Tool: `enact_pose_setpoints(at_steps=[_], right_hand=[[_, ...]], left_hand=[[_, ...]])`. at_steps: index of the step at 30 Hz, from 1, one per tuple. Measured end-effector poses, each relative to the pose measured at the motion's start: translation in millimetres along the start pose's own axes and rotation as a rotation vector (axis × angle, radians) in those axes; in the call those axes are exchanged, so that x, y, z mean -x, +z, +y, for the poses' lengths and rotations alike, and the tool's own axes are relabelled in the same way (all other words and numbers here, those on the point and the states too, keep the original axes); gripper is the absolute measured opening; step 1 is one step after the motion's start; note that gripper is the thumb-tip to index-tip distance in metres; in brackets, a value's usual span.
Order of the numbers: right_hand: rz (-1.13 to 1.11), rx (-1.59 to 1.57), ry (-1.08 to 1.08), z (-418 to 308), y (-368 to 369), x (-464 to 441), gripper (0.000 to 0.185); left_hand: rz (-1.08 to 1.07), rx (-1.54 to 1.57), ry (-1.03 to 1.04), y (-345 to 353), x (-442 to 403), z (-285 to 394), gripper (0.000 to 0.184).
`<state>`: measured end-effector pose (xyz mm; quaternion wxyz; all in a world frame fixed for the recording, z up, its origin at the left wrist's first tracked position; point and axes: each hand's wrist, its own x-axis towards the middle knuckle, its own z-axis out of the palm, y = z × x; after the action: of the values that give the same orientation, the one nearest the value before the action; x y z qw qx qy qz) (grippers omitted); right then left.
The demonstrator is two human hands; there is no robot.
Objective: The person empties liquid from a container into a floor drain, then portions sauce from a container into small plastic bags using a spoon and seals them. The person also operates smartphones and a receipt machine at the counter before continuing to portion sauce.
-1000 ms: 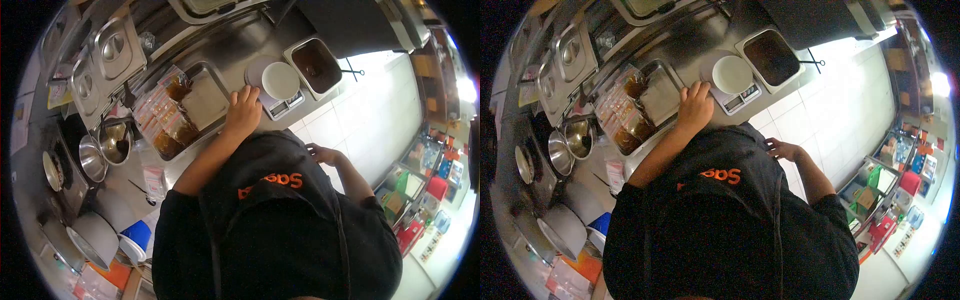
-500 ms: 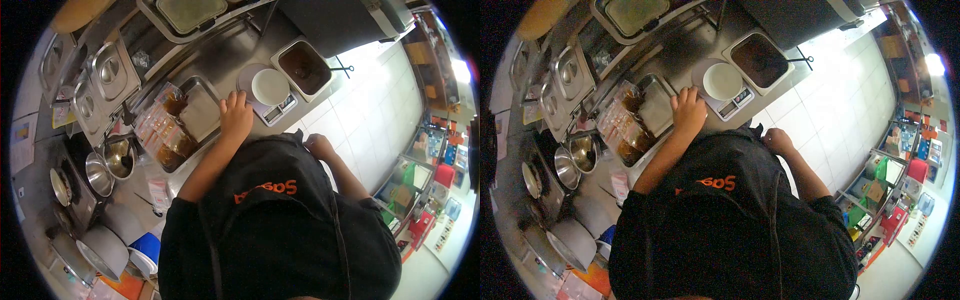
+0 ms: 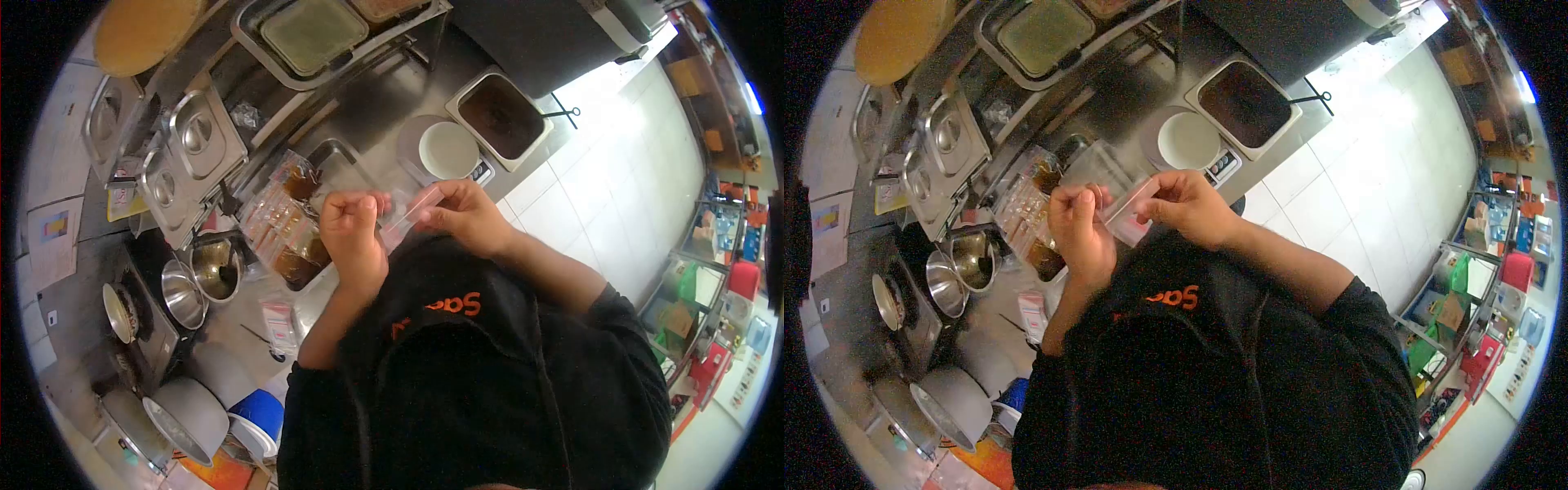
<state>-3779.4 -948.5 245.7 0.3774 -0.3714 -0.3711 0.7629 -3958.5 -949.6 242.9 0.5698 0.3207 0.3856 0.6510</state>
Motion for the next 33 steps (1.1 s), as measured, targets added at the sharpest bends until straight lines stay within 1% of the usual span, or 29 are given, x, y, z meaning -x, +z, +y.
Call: enact_pose_setpoints(at_steps=[1,4,6,9,10,13,16,19,21,22,23,24,25,26,29,30,33], right_hand=[[0.017,-0.048,-0.013,-1.0,2.6,-3.2,0.018],[0.067,-0.152,-0.056,-1.7,8.6,-6.5,0.017],[0.093,-0.173,-0.095,-2.9,11.4,-7.2,0.015],[0.032,-0.108,-0.111,-9.8,19.0,-1.8,0.009],[0.073,-0.127,-0.075,-11.5,23.4,-0.8,0.009],[0.158,-0.013,-0.076,-13.5,25.5,-2.9,0.006],[0.171,0.027,-0.193,-5.7,19.6,-7.2,0.005],[0.253,0.228,-0.195,-2.6,19.5,-7.0,0.003],[0.223,0.733,-0.408,-13.5,17.4,-4.5,0.007],[0.219,0.807,-0.487,-9.1,16.1,-6.4,0.012],[0.162,0.791,-0.453,-10.7,18.7,-3.7,0.012],[0.137,0.847,-0.468,-2.1,18.6,-6.8,0.012],[0.097,0.879,-0.552,-1.6,19.5,-6.5,0.013],[0.057,0.865,-0.566,2.3,21.4,-8.5,0.013],[0.04,0.882,-0.552,-8.4,27.9,-0.6,0.014],[0.062,0.81,-0.527,-8.7,29.9,-4.1,0.018],[0.003,0.786,-0.498,-16.9,25.2,1.6,0.016]], left_hand=[[0.044,-0.043,0.016,0.3,1.2,3.7,0.013],[0.066,-0.009,-0.032,-7.4,7.0,2.9,0.014],[0.064,0.011,0.03,-11.0,8.4,-3.2,0.015],[0.089,0.0,0.081,-12.9,11.7,-3.2,0.016],[0.102,-0.009,0.089,-12.4,12.5,-1.9,0.016],[0.034,-0.019,0.092,-22.1,10.5,-7.7,0.015],[0.071,-0.124,-0.085,-21.3,8.0,-9.4,0.018],[0.3,-0.465,0.219,-26.0,3.1,-22.7,0.024],[0.187,-0.508,0.279,-32.4,1.5,-17.5,0.031],[0.06,-0.567,0.167,-39.6,3.8,-11.9,0.031],[-0.068,-0.575,0.165,-43.4,5.0,-8.3,0.033],[-0.189,-0.593,0.169,-43.8,5.1,-5.3,0.036],[-0.285,-0.558,0.145,-40.6,4.6,-3.7,0.035],[-0.371,-0.533,0.123,-39.0,2.4,-1.9,0.033],[-0.456,-0.458,0.01,-35.5,-1.3,3.1,0.03],[-0.375,-0.45,-0.119,-22.2,0.7,17.4,0.026],[-0.317,-0.451,-0.164,-31.3,-9.6,14.2,0.019]])
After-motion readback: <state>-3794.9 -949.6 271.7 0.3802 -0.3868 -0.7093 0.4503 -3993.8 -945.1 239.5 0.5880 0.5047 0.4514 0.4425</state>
